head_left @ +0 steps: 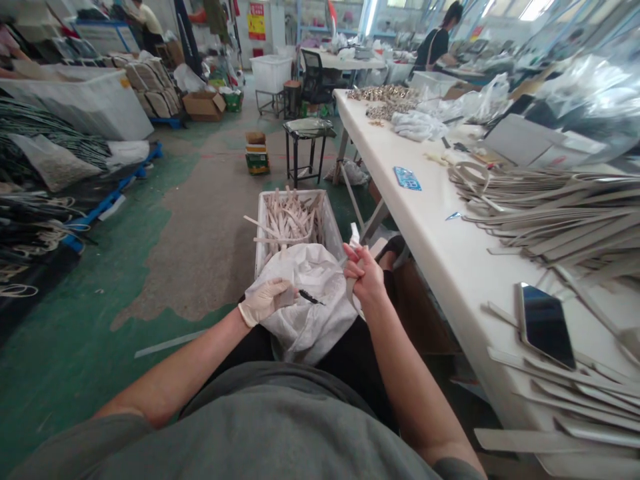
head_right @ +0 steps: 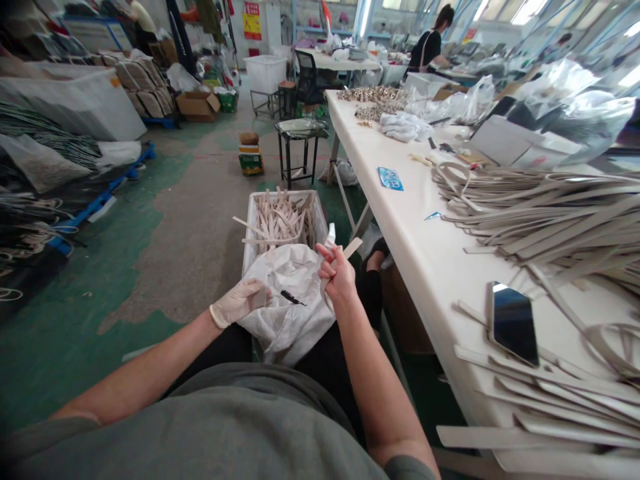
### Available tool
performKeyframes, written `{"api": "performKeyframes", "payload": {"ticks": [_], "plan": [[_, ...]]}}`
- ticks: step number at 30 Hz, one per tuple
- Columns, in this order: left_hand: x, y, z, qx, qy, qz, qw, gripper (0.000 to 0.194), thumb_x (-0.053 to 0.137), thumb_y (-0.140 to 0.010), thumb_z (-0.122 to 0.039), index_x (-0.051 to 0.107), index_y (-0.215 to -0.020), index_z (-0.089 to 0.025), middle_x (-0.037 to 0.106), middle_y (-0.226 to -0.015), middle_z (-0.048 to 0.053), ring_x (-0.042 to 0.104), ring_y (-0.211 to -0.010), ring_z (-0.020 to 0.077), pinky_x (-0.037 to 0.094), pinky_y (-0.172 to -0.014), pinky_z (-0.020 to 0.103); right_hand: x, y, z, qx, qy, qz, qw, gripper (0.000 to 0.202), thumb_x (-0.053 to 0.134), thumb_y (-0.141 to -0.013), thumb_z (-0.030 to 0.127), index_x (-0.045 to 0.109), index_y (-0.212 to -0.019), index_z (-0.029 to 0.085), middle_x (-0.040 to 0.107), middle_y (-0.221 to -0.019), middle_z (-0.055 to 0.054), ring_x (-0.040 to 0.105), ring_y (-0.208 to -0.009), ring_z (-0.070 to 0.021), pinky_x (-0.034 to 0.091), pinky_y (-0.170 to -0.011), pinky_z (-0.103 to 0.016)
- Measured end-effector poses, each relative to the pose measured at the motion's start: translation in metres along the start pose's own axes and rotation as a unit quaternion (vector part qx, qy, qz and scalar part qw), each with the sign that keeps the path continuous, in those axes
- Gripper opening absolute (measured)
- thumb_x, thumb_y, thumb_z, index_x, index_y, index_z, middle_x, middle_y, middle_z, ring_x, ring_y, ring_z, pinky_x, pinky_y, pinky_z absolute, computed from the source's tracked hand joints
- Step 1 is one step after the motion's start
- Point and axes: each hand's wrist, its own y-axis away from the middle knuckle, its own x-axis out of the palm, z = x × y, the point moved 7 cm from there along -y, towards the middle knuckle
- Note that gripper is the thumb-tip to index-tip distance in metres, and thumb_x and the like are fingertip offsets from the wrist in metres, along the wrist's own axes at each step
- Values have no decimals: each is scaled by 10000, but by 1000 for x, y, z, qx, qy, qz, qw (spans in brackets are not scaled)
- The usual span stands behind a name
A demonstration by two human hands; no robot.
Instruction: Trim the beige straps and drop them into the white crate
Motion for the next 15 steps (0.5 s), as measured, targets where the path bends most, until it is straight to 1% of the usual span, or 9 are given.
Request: {"api": "performKeyframes", "payload": {"ticks": [2, 4, 5, 8, 9, 11, 13, 15], "plan": [[21, -3, 4, 23, -12, 15, 1000, 332, 890, -602, -328, 738, -827, -138, 747, -872, 77, 682, -753, 175, 524, -791, 309, 20, 10, -10, 23, -8, 40, 999, 227, 501, -975, 405, 575, -868, 220, 754, -868, -20, 167, -335, -18, 214, -315, -148], [46, -2, 13, 37, -57, 53, 996, 378, 865, -644, -333, 760, -942, -126, 752, -937, 97, 684, -805, 188, 507, -825, 307, 40, 17, -16, 32, -1, 74, 997, 228, 510, -965, 429, 611, -935, 227, 742, -832, -9, 163, -337, -25, 200, -317, -163], [58, -1, 19, 41, -82, 77, 993, 381, 849, -666, -341, 765, -965, -121, 754, -938, 101, 683, -826, 200, 498, -848, 317, 47, 19, -17, 30, 6, 86, 996, 238, 517, -958, 442, 622, -960, 228, 734, -808, -4, 161, -339, -28, 192, -318, -170], [89, 5, 38, 43, -138, 139, 980, 326, 836, -676, -370, 783, -880, -121, 757, -871, 105, 675, -848, 245, 488, -877, 364, 60, 20, -17, 12, 34, 92, 995, 287, 523, -941, 482, 634, -998, 224, 722, -771, -3, 165, -346, -35, 191, -323, -184], [96, 6, 43, 44, -138, 148, 978, 323, 834, -674, -386, 785, -860, -127, 757, -861, 107, 674, -850, 255, 488, -879, 377, 61, 20, -17, 6, 44, 87, 995, 302, 524, -935, 492, 633, -1020, 224, 726, -783, -5, 169, -350, -36, 213, -327, -185], [102, 6, 49, 52, -121, 147, 980, 341, 828, -679, -404, 785, -888, -139, 756, -885, 112, 672, -866, 260, 483, -896, 393, 59, 21, -18, -9, 71, 75, 995, 326, 557, -913, 497, 620, -1098, 237, 746, -871, -14, 212, -362, -34, 316, -361, -187], [102, 5, 49, 70, -106, 121, 984, 335, 812, -701, -406, 782, -907, -143, 751, -897, 110, 665, -864, 245, 476, -906, 391, 54, 25, -19, -29, 107, 72, 991, 392, 635, -866, 480, 594, -1188, 261, 750, -1006, -22, 338, -404, -38, 430, -443, -203], [98, 4, 48, 80, -111, 98, 986, 297, 800, -715, -392, 780, -865, -137, 745, -867, 104, 653, -835, 231, 476, -887, 381, 48, 33, -24, -32, 147, 93, 984, 469, 718, -806, 452, 596, -1218, 265, 739, -1080, -30, 510, -521, -66, 481, -521, -213]]}}
